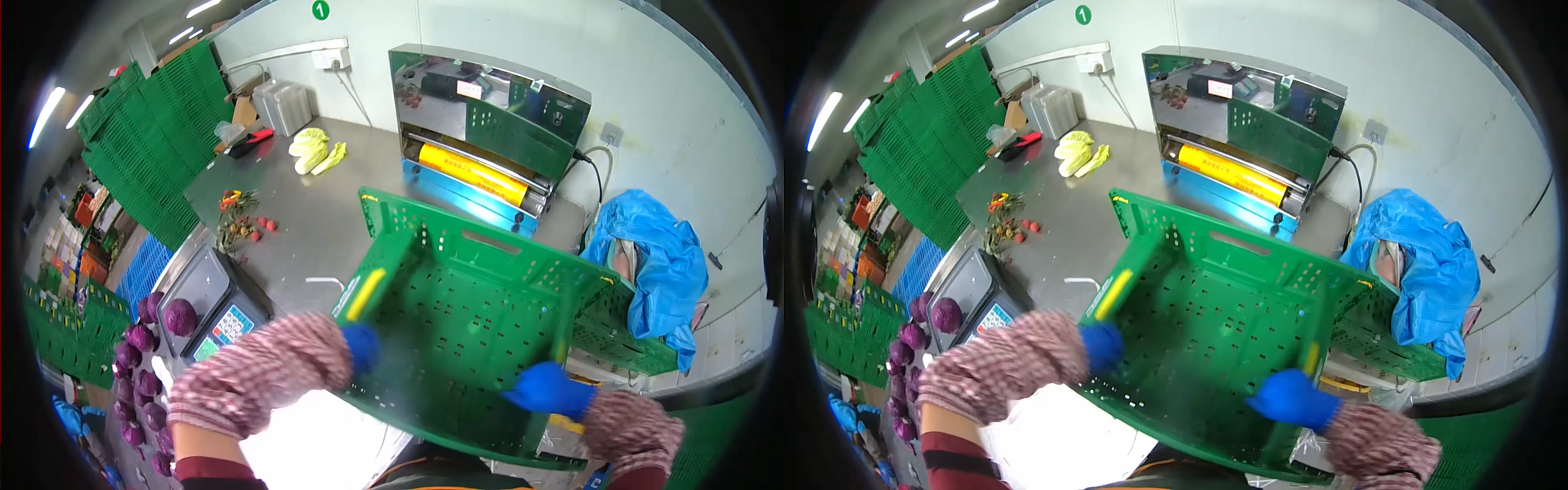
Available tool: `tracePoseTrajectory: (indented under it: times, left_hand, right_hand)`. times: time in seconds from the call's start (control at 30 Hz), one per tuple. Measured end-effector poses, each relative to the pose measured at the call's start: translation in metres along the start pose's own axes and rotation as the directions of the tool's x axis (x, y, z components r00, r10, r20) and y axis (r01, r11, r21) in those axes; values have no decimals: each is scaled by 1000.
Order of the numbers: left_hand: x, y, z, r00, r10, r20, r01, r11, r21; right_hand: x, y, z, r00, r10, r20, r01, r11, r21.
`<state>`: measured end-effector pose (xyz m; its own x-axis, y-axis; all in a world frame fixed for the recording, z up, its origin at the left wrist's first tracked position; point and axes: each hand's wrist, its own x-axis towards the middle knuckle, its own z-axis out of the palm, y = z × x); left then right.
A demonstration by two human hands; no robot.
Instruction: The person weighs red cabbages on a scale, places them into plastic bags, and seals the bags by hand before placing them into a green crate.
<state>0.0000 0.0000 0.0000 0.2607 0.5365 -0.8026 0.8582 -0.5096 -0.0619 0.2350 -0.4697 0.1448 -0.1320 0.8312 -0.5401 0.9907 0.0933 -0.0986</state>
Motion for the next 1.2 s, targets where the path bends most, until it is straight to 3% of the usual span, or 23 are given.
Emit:
tracePoseTrajectory:
  times: [0.03, 0.07, 0.1, 0.13, 0.2, 0.23, 0.3, 0.37, 0.47, 0.53, 0.57, 0.6, 0.63, 0.67, 0.7, 0.77, 0.83, 0.9, 0.97, 1.0, 1.03, 1.17, 1.2]
  left_hand:
    - [-4, -4, 5, 1000, -9, 8, 9, 1000, 0]
    - [-99, -6, -16, 971, 153, -184, -115, 973, 201]
    - [-202, -5, -37, 880, 305, -364, -134, 895, 425]
    - [-215, -22, -21, 895, 277, -350, -111, 897, 428]
    - [-225, -42, 9, 282, 546, -789, 35, 816, 577]
    - [-234, -42, 16, 292, 520, -803, 38, 832, 553]
    - [-266, -44, 14, 108, 302, -947, -13, 953, 302]
    - [-288, -73, 24, 53, 161, -986, 9, 987, 162]
    - [-305, -139, 81, -230, -92, -969, -323, 946, -13]
    - [-308, -155, 160, -95, -330, -939, -520, 821, -237]
    - [-292, -181, 225, 236, -363, -901, -333, 841, -426]
    - [-291, -180, 280, 361, -268, -893, -154, 927, -341]
    - [-299, -166, 326, 769, -414, -487, -121, 653, -747]
    - [-288, -163, 391, 712, -175, -680, -328, 773, -542]
    - [-282, -155, 434, 852, -133, -506, -292, 682, -671]
    - [-269, -134, 486, 561, -45, -827, -533, 744, -402]
    - [-271, -134, 487, 572, -166, -803, -483, 724, -493]
    - [-265, -152, 490, 677, -250, -693, -471, 576, -668]
    - [-258, -166, 499, 789, -484, -378, -469, -79, -880]
    - [-281, -177, 489, 673, -579, -461, -600, -62, -798]
    - [-308, -185, 480, 334, -640, -692, -631, 393, -668]
    - [-384, -171, 489, 380, -278, -882, -343, 843, -414]
    - [-374, -169, 509, 528, -213, -822, -269, 876, -400]
  right_hand:
    - [-27, 21, 10, 994, -104, -35, 96, 979, -182]
    - [-53, 41, 29, 981, 135, -137, -137, 991, -5]
    - [-113, 53, 36, 917, 304, -259, -387, 839, -383]
    - [-122, 38, 28, 898, 216, -382, -339, 894, -293]
    - [-116, 2, 3, 830, 298, -471, -407, 902, -146]
    - [-113, -20, -8, 757, 404, -513, -463, 886, 14]
    - [-103, -56, -24, 894, 73, -441, 118, 913, 390]
    - [-78, -99, -1, 911, -170, -376, 325, 856, 401]
    - [-58, -107, 13, 920, -52, -388, 245, 850, 466]
    - [-50, -100, 18, 936, 105, -337, 105, 828, 550]
    - [-43, -103, 7, 940, 167, -299, 17, 849, 528]
    - [-36, -101, 11, 945, 134, -299, 43, 854, 518]
    - [-28, -92, 20, 898, 123, -423, 89, 889, 449]
    - [-19, -85, 25, 830, 103, -549, 125, 924, 362]
    - [-18, -82, 27, 833, 79, -547, 137, 929, 343]
    - [-19, -87, 26, 840, 194, -507, -28, 948, 316]
    - [-12, -130, 22, 794, 255, -552, -81, 944, 320]
    - [5, -185, 1, 597, -17, -802, 34, 999, 4]
    - [23, -246, -28, 607, 10, -795, 235, 953, 192]
    - [35, -269, -43, 599, -37, -800, 311, 931, 190]
    - [49, -286, -57, 574, -93, -813, 365, 918, 153]
    - [116, -360, -112, 634, -123, -764, 585, 722, 369]
    - [150, -372, -118, 663, -132, -737, 642, 606, 469]
